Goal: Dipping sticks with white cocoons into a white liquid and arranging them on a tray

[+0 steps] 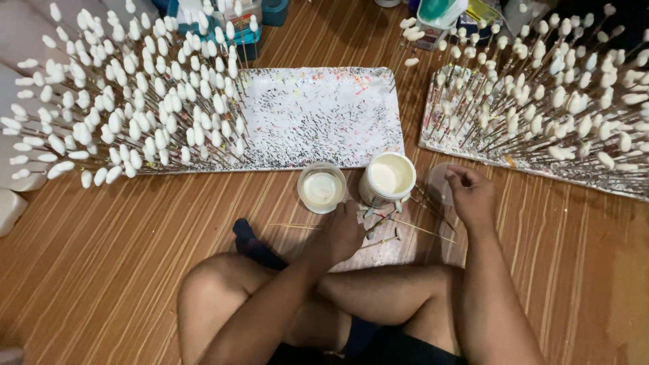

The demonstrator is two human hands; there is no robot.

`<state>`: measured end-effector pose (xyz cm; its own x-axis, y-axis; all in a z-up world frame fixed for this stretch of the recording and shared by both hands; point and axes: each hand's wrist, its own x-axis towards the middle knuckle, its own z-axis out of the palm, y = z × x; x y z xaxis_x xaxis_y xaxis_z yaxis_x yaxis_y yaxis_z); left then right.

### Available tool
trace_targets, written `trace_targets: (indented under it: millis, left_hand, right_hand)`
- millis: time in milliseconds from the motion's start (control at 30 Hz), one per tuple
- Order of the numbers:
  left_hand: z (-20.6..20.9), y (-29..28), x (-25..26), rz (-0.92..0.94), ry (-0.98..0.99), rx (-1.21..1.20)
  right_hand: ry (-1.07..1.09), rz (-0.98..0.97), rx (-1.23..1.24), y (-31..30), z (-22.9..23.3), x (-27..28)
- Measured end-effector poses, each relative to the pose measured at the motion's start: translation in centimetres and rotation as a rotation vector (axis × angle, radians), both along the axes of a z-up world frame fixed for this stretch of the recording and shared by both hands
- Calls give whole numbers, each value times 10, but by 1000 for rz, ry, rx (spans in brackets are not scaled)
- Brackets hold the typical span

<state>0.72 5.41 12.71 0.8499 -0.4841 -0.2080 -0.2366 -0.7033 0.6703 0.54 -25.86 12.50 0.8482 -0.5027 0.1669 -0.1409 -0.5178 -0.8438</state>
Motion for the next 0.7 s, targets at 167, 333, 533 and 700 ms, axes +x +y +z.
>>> trace_targets:
  millis: [167,333,533,700]
  left_hand:
    - [22,4,37,131,-2,-229]
    - [26,-2,94,231,-204,-432]
    - [7,-61,187,199,-88,-428]
    - [-46,-132,286,153,22,-186]
  right_hand:
    - [-80,-35,2,1,-8,17]
    - [-184,-97,48,37,28,36]
    - [-242,-86,7,54,19,74]
    - [-135,-87,108,61,13,87]
